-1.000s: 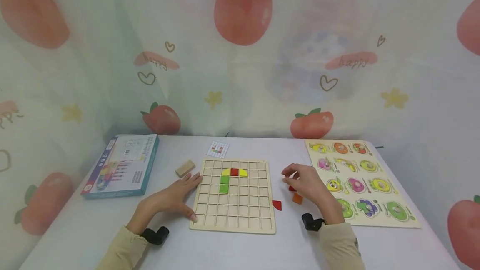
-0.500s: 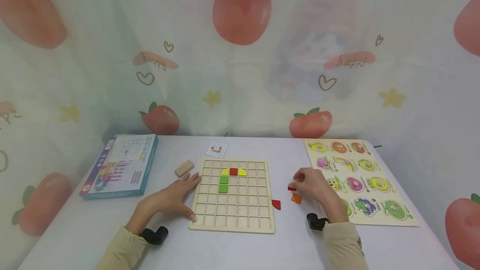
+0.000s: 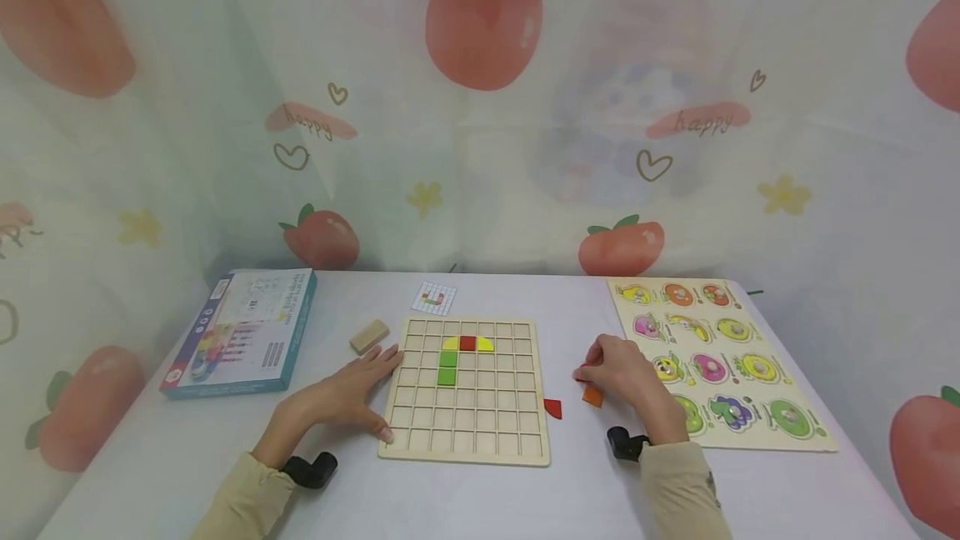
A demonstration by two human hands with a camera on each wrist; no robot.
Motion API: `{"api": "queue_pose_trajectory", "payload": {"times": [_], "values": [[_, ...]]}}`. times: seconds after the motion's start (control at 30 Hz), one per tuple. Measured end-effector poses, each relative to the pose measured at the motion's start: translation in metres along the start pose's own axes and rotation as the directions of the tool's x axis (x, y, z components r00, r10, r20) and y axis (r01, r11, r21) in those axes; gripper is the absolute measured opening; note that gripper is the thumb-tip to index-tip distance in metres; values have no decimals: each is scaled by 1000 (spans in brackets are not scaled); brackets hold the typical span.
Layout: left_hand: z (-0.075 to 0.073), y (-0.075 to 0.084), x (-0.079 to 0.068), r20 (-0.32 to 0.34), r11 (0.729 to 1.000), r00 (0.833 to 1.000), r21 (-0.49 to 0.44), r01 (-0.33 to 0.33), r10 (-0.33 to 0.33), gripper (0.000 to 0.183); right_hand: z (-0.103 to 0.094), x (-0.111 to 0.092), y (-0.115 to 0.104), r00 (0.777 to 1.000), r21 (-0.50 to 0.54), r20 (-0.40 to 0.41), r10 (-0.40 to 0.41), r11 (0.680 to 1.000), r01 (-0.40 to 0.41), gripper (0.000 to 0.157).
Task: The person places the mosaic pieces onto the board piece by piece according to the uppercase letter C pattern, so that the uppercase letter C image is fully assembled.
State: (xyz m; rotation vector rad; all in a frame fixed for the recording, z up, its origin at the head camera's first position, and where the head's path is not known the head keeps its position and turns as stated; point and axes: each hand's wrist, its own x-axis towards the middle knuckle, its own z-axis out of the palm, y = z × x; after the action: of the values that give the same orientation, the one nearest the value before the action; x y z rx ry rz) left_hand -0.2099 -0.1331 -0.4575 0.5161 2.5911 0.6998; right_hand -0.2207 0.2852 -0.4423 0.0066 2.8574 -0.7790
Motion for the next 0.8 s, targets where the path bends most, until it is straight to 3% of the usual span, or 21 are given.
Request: {"api": "queue_pose_trajectory", "payload": {"times": [0.4, 0.8], "values": [[0, 1, -1, -7, 1000, 1000, -1, 5, -5, 116, 6, 2, -8, 984, 92, -6, -181, 979, 181, 10], [0, 2, -2, -5, 1000, 1000, 5, 12, -12, 115, 14, 3, -30, 969, 220, 6, -248, 946, 240, 17]]}}
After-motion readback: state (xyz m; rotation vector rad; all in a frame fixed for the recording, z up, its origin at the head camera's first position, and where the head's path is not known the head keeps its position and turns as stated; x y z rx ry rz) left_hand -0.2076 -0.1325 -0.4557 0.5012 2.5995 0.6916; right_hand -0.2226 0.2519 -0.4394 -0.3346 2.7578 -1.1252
